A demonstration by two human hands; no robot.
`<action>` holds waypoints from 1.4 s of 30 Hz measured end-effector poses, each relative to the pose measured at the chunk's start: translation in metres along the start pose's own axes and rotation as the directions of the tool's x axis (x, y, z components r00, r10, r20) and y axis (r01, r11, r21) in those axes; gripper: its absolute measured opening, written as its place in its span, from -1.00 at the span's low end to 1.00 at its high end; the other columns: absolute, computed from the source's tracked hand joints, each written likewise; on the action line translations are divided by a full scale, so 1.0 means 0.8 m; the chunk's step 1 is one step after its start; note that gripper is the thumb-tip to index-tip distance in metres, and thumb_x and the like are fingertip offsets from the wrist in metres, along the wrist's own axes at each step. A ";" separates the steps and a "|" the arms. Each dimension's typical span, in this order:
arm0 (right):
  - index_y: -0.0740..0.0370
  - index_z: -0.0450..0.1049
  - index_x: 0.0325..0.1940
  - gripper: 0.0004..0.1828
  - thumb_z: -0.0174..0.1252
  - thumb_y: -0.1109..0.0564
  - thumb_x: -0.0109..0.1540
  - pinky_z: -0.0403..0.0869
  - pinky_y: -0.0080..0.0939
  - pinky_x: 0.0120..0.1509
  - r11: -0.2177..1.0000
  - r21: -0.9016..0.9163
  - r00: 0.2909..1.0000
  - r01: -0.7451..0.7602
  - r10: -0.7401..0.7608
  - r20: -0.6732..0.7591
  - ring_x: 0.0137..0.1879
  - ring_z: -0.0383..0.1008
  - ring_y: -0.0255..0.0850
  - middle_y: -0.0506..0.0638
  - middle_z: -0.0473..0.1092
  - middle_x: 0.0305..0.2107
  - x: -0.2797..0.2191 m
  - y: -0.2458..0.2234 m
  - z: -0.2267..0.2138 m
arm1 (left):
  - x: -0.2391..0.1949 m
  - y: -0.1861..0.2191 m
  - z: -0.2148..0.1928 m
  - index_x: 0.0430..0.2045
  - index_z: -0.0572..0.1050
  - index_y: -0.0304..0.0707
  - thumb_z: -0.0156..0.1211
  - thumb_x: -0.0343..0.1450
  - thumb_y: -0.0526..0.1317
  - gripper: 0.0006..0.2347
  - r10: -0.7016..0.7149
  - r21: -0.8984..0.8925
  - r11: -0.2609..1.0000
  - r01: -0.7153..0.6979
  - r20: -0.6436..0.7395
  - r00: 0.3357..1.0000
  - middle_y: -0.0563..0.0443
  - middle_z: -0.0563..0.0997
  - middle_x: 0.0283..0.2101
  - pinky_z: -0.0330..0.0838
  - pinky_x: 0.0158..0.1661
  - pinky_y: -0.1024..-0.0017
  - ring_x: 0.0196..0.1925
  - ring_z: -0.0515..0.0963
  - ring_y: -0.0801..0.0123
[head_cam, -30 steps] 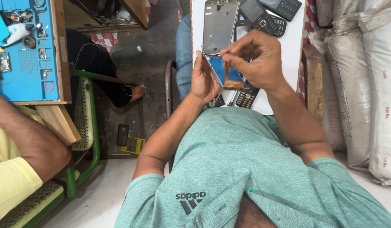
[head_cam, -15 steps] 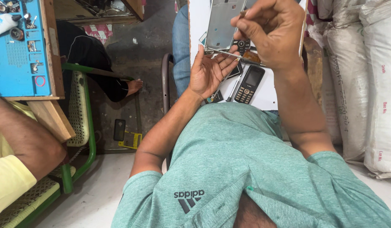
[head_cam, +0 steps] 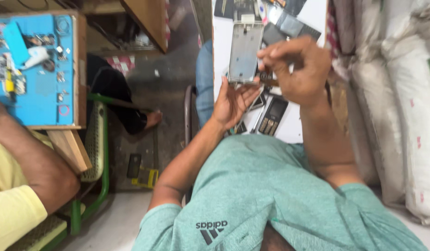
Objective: The person disassembles a white smartphone, removes the screen assembly, and then reassembles the device by reconnecting internal components and snapping the casing back together. The person handles the phone and its internal parts by hand throughout the process.
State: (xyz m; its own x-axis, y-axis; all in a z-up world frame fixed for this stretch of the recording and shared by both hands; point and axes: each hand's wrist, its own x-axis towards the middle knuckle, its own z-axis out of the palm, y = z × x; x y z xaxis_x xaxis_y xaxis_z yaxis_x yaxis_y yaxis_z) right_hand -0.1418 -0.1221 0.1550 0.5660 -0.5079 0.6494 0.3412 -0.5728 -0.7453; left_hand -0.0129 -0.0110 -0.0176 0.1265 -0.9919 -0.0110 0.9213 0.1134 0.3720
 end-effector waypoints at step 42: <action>0.39 0.54 -0.15 -0.92 0.22 0.29 0.31 0.59 -0.26 -0.12 0.813 -0.502 0.918 0.295 -0.388 -0.088 -0.14 0.61 -0.11 0.22 0.52 -0.12 -0.044 -0.008 0.024 | -0.012 0.005 0.018 0.37 0.26 -0.38 -0.31 0.69 0.11 -0.47 -0.046 -0.052 0.997 0.055 0.159 0.986 -0.31 0.50 0.25 0.32 0.38 0.03 0.35 0.47 0.05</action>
State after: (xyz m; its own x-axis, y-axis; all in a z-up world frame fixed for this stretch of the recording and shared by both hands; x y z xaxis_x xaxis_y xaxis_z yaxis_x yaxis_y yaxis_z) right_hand -0.1494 -0.0885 0.1342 0.3207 -0.3008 0.8981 0.0676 -0.9385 -0.3385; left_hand -0.0154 -0.0020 -0.0029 0.0238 -0.9925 0.1195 0.9447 0.0614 0.3221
